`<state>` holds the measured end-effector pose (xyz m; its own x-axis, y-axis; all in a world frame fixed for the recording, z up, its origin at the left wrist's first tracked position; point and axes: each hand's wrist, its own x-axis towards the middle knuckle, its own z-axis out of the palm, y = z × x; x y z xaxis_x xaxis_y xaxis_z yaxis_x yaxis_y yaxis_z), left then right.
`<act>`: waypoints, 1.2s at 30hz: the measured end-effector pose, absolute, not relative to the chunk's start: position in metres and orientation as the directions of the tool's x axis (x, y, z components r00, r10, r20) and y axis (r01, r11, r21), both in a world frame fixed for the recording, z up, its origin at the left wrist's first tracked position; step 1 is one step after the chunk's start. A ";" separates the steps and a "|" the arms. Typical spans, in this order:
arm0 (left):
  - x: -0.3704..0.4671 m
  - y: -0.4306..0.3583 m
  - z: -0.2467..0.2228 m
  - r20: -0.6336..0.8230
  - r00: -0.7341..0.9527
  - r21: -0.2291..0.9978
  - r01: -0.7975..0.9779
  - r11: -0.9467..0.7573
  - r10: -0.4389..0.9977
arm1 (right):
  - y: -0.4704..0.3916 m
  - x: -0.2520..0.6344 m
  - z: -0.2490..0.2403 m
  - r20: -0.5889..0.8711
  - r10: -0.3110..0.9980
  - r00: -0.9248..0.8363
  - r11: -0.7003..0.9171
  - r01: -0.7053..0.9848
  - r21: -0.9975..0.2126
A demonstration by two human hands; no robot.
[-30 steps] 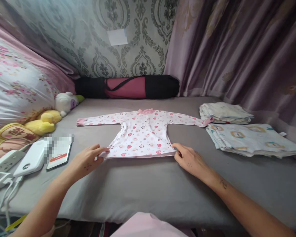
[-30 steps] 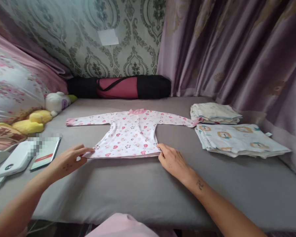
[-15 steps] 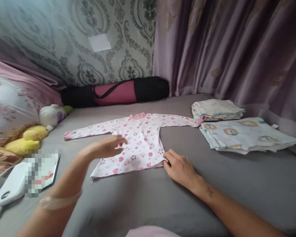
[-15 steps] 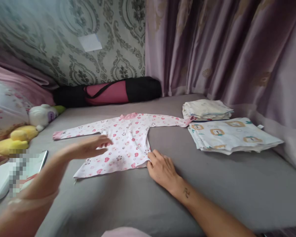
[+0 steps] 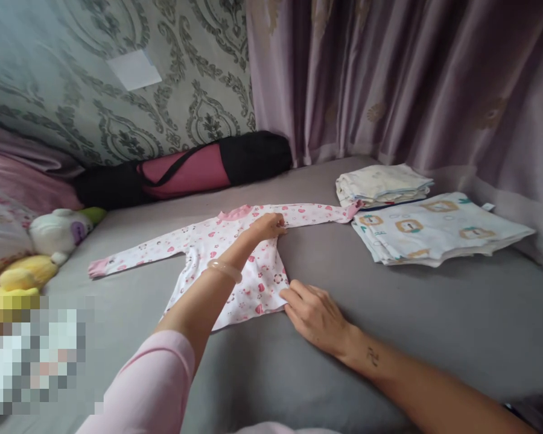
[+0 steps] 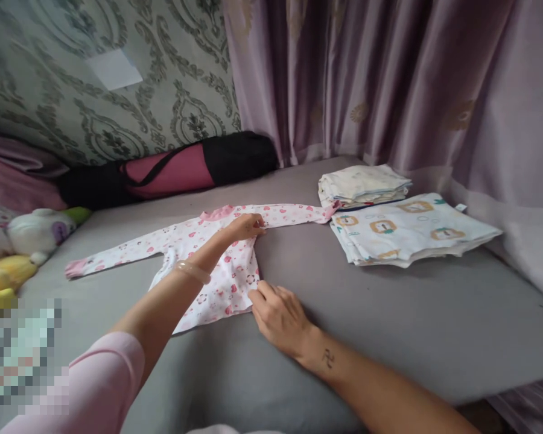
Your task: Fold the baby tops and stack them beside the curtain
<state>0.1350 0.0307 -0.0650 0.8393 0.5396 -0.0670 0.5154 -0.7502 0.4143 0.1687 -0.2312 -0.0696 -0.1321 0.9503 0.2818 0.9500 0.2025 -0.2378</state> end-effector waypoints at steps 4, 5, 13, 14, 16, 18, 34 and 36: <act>0.136 0.033 -0.063 -0.057 0.844 0.392 0.510 -0.766 0.533 | -0.231 0.167 -0.071 0.273 0.951 -0.145 0.214 0.947 -0.242; 0.137 0.033 -0.063 -0.042 0.836 0.390 0.518 -0.761 0.547 | -0.231 0.167 -0.072 0.272 0.951 -0.144 0.213 0.946 -0.244; 0.144 0.036 -0.067 0.030 0.608 0.652 0.590 -0.476 0.793 | -0.235 0.167 -0.066 0.121 0.991 -0.049 0.077 0.969 -0.235; 0.145 0.035 -0.069 0.025 0.592 0.660 0.595 -0.458 0.806 | -0.235 0.167 -0.064 0.090 0.995 -0.035 0.054 0.973 -0.223; 0.147 0.034 -0.072 0.025 0.567 0.661 0.609 -0.439 0.824 | -0.236 0.166 -0.061 0.046 0.999 -0.011 0.020 0.980 -0.198; 0.149 0.033 -0.077 0.028 0.541 0.659 0.623 -0.423 0.840 | -0.238 0.165 -0.060 0.020 1.000 0.013 -0.009 0.985 -0.172; 0.142 0.005 -0.077 0.016 0.569 0.665 0.608 -0.433 0.823 | -0.252 0.171 -0.047 -0.042 0.999 0.002 -0.003 1.000 -0.028; 0.128 -0.001 -0.073 0.022 0.639 0.698 0.541 -0.469 0.769 | -0.253 0.172 -0.042 -0.069 0.998 -0.004 0.002 1.000 -0.025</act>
<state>0.1280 -0.0015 -0.0728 0.6385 0.7693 0.0224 0.5407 -0.4692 0.6982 0.1718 -0.2534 -0.0422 -0.0035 0.9976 -0.0692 0.9997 0.0018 -0.0251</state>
